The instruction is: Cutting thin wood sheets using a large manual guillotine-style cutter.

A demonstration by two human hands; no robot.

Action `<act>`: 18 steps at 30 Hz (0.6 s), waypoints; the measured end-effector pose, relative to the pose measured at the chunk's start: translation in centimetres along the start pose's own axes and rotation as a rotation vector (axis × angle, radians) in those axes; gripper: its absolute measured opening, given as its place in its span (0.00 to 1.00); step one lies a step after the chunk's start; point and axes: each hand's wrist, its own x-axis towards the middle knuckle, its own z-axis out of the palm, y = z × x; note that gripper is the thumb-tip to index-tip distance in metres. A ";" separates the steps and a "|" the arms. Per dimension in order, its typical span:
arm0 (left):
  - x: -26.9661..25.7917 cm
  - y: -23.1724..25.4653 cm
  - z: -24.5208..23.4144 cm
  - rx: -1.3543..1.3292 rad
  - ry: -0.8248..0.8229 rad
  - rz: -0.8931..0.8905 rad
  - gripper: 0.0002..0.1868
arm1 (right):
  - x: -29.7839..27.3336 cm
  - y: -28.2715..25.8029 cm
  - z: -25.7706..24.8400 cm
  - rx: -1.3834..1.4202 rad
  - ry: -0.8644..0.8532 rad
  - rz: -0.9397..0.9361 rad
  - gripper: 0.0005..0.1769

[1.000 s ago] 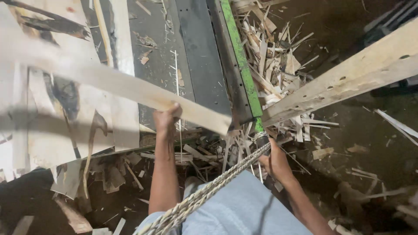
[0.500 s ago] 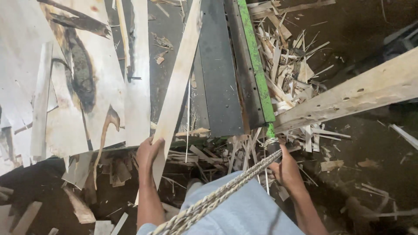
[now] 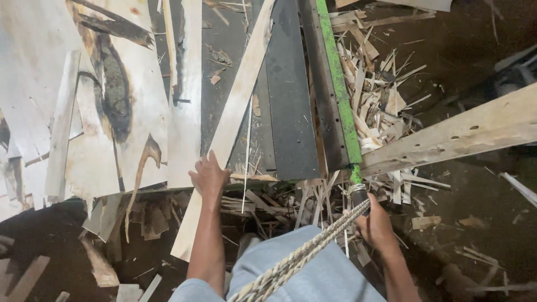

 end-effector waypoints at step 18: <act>0.5 -11.8 -8.4 -0.111 -0.224 -0.154 0.26 | -0.5 -1.4 -0.3 -0.003 0.012 0.034 0.36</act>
